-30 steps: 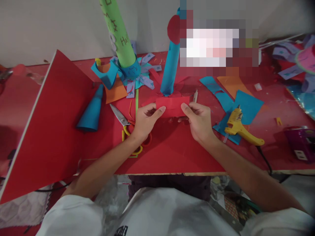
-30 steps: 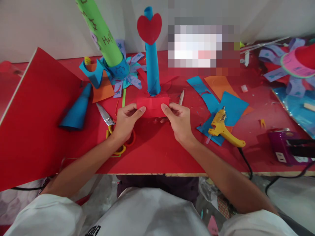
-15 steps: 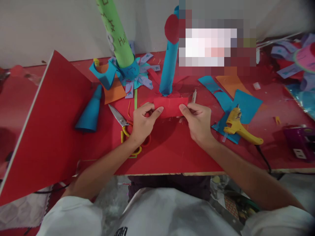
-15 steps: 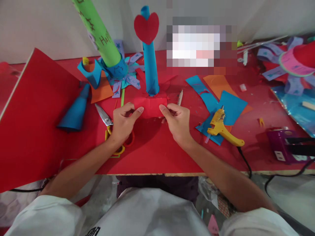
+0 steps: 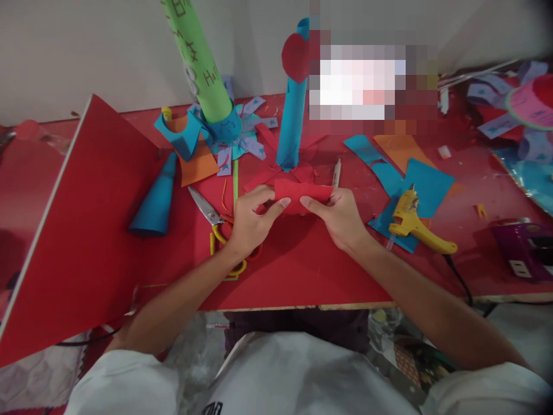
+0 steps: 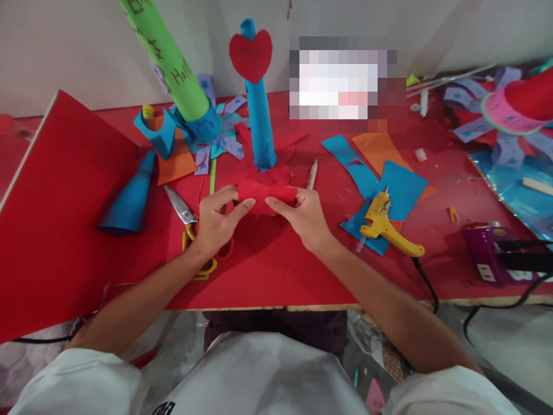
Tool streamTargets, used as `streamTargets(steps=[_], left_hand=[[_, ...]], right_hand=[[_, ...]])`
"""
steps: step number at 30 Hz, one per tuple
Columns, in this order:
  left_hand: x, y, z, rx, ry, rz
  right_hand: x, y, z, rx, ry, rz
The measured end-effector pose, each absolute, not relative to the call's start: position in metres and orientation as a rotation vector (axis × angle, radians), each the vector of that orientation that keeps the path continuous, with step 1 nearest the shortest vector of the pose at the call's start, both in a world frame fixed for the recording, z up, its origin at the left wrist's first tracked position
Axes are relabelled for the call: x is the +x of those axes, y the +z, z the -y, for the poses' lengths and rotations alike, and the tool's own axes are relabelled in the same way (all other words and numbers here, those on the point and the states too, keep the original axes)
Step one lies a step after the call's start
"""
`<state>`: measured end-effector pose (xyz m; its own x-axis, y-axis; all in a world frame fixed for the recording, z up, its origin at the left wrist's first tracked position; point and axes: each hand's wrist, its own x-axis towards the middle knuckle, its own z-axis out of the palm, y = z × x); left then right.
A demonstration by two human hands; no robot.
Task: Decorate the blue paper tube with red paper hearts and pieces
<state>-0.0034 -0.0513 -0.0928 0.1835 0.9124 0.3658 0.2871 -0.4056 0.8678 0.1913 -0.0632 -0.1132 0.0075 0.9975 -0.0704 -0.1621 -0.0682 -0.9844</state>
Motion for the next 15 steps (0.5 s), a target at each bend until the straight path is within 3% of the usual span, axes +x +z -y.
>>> streamTargets(steps=[8,15], left_hand=[[-0.001,-0.088,0.057,1.904,1.222,-1.221],[0.001,-0.098,0.053,1.55,1.159,-1.059]], right_hand=[[0.192,-0.098,0.071,-1.336,0.843,1.339],[0.189,-0.097,0.076,-1.329,0.852,1.329]])
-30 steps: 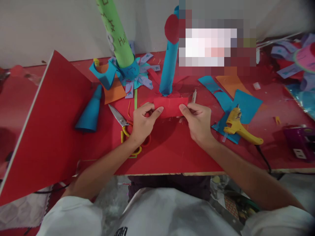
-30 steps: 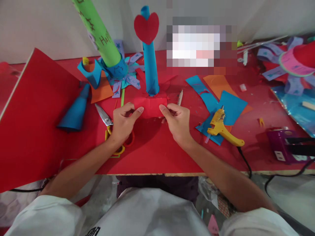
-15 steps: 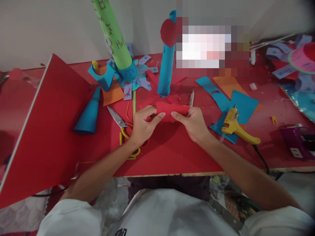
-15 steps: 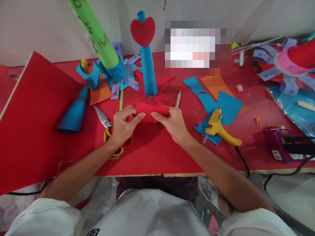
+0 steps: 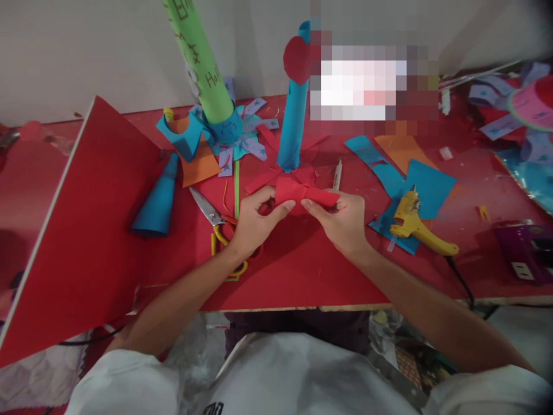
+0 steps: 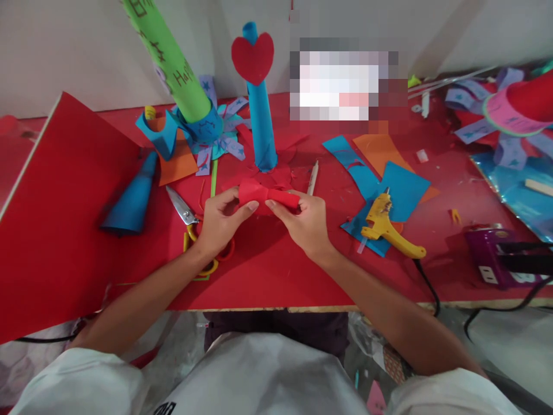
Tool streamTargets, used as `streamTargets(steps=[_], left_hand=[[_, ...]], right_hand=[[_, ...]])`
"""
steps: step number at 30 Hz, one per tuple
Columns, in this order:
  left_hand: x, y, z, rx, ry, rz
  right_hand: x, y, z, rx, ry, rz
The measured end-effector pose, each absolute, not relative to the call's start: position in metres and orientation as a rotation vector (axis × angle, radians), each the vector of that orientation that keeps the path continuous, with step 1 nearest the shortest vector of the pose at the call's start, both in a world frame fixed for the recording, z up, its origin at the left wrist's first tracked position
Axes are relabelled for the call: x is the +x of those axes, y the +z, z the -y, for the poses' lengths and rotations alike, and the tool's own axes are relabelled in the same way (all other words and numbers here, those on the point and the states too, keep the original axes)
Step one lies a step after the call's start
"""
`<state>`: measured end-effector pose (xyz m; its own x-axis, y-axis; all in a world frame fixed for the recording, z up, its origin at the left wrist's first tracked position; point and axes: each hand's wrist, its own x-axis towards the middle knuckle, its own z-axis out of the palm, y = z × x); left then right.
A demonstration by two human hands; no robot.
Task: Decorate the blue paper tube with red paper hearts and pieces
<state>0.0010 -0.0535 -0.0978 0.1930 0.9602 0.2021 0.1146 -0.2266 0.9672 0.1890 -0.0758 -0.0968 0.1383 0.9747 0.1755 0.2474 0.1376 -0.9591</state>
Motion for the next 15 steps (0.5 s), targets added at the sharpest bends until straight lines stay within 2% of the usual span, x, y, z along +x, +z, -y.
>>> streamTargets(steps=[5,15], left_hand=[[0.003,-0.101,0.051,1.438,1.139,-0.992],[0.001,-0.091,0.061,1.787,1.191,-1.248]], right_hand=[[0.187,-0.099,0.077,-1.283,0.866,1.324],[0.184,-0.1,0.082,-1.344,0.853,1.324]])
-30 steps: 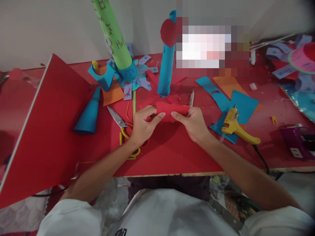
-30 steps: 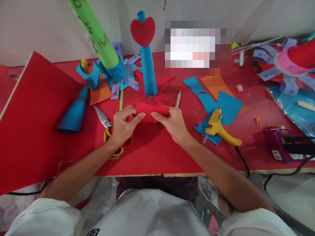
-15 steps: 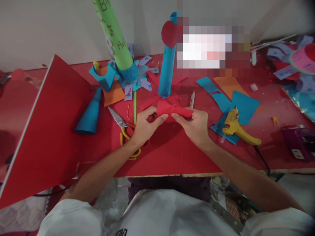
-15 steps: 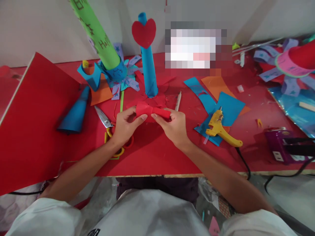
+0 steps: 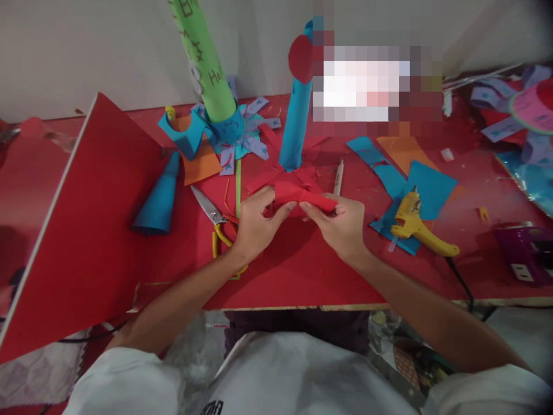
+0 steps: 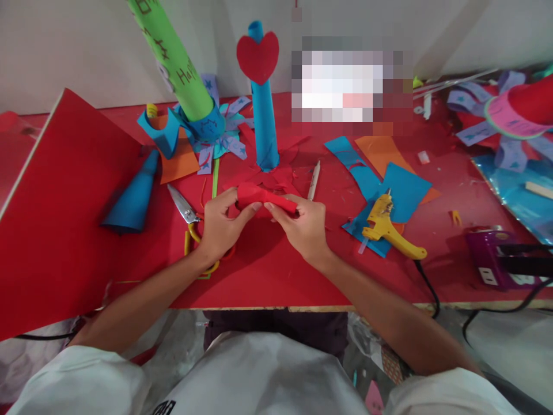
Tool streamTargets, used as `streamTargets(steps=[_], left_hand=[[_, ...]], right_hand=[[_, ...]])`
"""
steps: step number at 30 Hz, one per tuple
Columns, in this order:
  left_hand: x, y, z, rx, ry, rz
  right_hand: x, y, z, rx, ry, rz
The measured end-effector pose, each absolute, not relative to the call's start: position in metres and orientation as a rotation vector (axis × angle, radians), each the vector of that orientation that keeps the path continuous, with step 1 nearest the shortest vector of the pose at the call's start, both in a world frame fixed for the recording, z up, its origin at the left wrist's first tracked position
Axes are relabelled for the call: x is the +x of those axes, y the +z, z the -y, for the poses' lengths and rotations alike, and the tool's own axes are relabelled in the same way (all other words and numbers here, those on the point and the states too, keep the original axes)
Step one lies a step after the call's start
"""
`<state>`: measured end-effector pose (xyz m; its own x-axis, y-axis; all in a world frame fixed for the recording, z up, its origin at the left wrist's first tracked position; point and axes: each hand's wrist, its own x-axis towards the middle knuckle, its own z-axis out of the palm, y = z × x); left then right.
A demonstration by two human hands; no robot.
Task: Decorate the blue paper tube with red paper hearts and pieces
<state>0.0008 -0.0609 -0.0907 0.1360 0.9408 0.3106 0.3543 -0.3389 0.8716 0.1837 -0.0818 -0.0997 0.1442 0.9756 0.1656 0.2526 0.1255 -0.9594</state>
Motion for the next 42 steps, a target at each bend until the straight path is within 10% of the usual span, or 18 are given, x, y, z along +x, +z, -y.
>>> streamTargets(steps=[42], left_hand=[[-0.002,-0.101,0.05,1.728,1.069,-1.108]], right_hand=[[0.195,-0.118,0.065,-1.28,0.962,1.066]])
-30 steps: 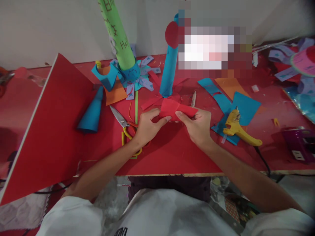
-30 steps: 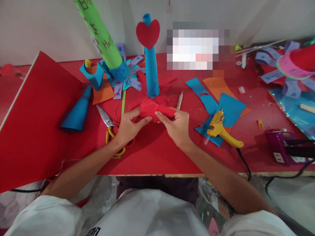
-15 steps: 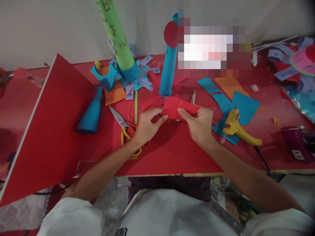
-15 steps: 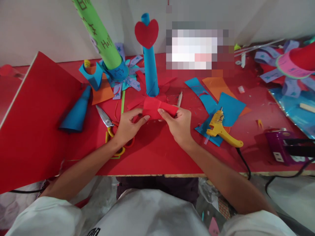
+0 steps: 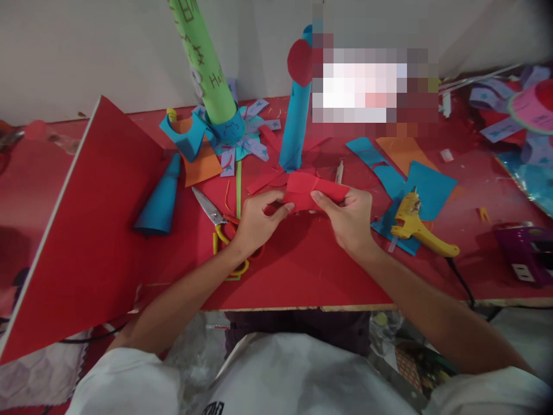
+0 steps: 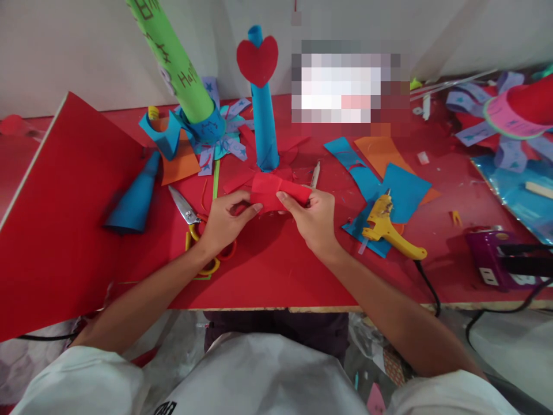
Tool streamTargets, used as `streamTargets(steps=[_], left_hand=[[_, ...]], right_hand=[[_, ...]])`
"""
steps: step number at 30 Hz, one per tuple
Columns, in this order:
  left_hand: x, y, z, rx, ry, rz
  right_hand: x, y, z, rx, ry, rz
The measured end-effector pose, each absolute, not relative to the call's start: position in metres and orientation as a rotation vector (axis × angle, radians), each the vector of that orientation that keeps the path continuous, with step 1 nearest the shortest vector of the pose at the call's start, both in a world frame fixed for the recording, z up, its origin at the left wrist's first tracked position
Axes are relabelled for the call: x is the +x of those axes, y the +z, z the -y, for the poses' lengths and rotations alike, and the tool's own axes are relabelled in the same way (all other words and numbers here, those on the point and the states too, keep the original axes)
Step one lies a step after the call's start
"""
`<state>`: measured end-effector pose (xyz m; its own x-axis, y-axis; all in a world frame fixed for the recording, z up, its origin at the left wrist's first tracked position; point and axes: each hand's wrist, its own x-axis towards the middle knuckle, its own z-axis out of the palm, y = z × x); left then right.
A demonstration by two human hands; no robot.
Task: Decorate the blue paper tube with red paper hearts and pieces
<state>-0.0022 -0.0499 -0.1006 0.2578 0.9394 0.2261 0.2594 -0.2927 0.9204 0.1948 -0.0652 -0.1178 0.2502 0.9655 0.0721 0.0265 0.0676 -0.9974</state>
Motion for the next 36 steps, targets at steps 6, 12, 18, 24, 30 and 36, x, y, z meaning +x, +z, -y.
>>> streamTargets(steps=[6,12,18,24,30,36], left_hand=[[-0.0024,-0.1008,0.0514,1.713,1.077,-1.158],[-0.0019,-0.1013,0.0503,1.644,1.1,-1.13],[-0.0001,-0.0977,0.0499,1.594,1.145,-1.103],[-0.0005,-0.0987,0.0481,1.641,1.182,-1.15],[-0.001,-0.0991,0.048,1.653,1.182,-1.137],[-0.0001,-0.1003,0.0516,1.625,1.118,-1.149]], right_hand=[[0.1958,-0.1174,0.0658,-1.282,0.945,1.145],[0.1961,-0.1175,0.0652,-1.271,0.941,1.163],[0.1959,-0.1154,0.065,-1.245,0.976,1.163],[0.1952,-0.1177,0.0634,-1.212,1.052,1.157],[0.196,-0.1147,0.0612,-1.222,1.073,1.184],[0.1951,-0.114,0.063,-1.27,0.98,1.189]])
